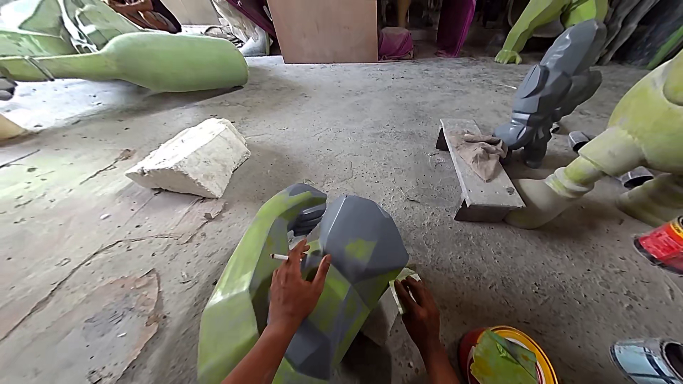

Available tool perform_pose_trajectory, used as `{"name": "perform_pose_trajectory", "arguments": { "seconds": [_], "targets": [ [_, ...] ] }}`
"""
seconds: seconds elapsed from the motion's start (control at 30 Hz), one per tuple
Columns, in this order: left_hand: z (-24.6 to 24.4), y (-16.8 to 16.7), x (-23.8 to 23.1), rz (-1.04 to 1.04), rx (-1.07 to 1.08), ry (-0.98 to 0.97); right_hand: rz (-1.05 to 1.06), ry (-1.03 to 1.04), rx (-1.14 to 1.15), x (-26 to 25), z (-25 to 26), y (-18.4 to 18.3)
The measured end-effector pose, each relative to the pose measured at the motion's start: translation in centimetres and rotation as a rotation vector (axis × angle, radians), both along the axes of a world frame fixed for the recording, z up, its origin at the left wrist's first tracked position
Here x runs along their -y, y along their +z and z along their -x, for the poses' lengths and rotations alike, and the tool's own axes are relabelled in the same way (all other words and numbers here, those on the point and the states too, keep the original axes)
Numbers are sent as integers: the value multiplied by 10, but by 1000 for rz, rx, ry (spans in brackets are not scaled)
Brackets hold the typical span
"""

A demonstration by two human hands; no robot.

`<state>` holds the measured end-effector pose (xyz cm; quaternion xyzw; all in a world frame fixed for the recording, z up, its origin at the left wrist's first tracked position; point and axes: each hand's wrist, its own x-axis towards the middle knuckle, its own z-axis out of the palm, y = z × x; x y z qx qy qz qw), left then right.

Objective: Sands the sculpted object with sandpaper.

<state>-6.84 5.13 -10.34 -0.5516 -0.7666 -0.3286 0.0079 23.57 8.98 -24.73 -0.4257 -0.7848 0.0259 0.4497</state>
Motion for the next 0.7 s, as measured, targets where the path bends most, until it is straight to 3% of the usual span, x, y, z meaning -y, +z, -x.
{"name": "perform_pose_trajectory", "arguments": {
  "seconds": [0.27,0.7],
  "targets": [
    [1,-2,-1,-10,-6,8,-14,33,-122,-6,24,28],
    [0,-1,-1,6,-12,18,165,72,-200,38,49,9]
  ]
}}
